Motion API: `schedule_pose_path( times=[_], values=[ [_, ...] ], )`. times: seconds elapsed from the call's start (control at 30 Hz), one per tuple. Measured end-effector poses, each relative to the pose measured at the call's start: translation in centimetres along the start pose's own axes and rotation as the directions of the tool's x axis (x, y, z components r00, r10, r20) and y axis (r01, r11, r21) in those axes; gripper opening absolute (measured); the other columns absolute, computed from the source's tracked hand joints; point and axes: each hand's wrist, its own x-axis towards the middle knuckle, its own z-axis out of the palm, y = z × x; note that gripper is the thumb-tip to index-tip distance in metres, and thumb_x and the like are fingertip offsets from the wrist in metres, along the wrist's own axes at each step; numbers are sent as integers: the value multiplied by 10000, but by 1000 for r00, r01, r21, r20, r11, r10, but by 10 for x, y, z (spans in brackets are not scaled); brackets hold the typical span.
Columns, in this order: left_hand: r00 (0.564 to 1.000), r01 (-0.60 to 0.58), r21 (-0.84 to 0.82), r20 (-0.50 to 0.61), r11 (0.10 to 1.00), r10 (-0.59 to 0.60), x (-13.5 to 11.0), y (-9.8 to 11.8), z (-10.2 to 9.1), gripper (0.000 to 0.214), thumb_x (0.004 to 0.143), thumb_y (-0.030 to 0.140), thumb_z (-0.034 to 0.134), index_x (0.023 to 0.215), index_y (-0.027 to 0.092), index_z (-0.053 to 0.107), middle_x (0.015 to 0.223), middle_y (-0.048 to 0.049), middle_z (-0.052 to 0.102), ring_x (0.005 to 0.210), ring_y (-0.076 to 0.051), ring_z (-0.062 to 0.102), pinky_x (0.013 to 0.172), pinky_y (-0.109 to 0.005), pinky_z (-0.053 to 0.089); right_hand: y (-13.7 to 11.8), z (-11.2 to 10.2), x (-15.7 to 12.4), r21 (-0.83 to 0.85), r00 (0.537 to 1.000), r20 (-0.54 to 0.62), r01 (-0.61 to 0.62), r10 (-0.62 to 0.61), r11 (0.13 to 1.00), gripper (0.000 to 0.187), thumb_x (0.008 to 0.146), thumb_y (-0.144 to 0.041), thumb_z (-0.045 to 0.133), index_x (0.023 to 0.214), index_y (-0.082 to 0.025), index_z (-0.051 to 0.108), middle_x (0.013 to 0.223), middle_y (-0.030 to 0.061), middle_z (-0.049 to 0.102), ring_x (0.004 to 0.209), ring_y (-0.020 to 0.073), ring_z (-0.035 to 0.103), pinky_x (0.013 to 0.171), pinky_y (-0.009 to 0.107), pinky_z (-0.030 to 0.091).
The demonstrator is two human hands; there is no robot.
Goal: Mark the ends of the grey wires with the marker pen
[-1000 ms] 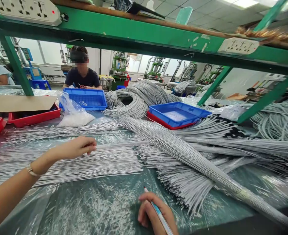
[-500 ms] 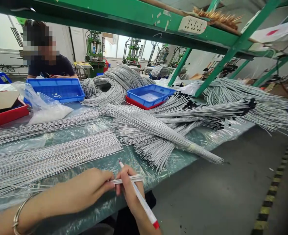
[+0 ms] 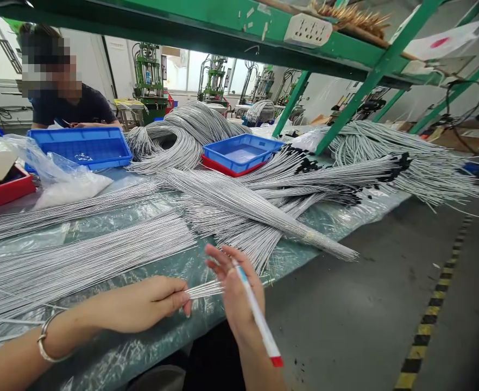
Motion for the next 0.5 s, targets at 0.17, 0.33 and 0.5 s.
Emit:
schedule_pose_path(
  times=[0.17,0.33,0.5],
  values=[
    [991,-3,-216,133,976,33,3,-7,-8,435,967,557,380,911,161,553,688,26,386,570,-92,333,507,-209,286,2,-18,-8,-198,968,244,-7,56,980,430,863,-607,583,791,-186,629,634,22,639,547,130,578,556,237,463],
    [969,29,-220,245,975,26,8,-6,-8,458,981,549,341,882,155,554,647,31,369,523,-87,318,478,-218,267,0,-3,-14,-285,899,347,-171,267,943,576,968,-559,384,522,-196,420,395,-23,412,383,90,385,439,233,320],
    [949,-110,218,-267,970,167,6,-2,17,259,994,319,382,995,184,603,846,-15,622,732,-143,545,667,-258,366,0,2,-10,-331,947,237,-130,216,935,618,986,-507,360,452,-196,361,372,-35,393,389,79,390,561,259,353]
  ],
)
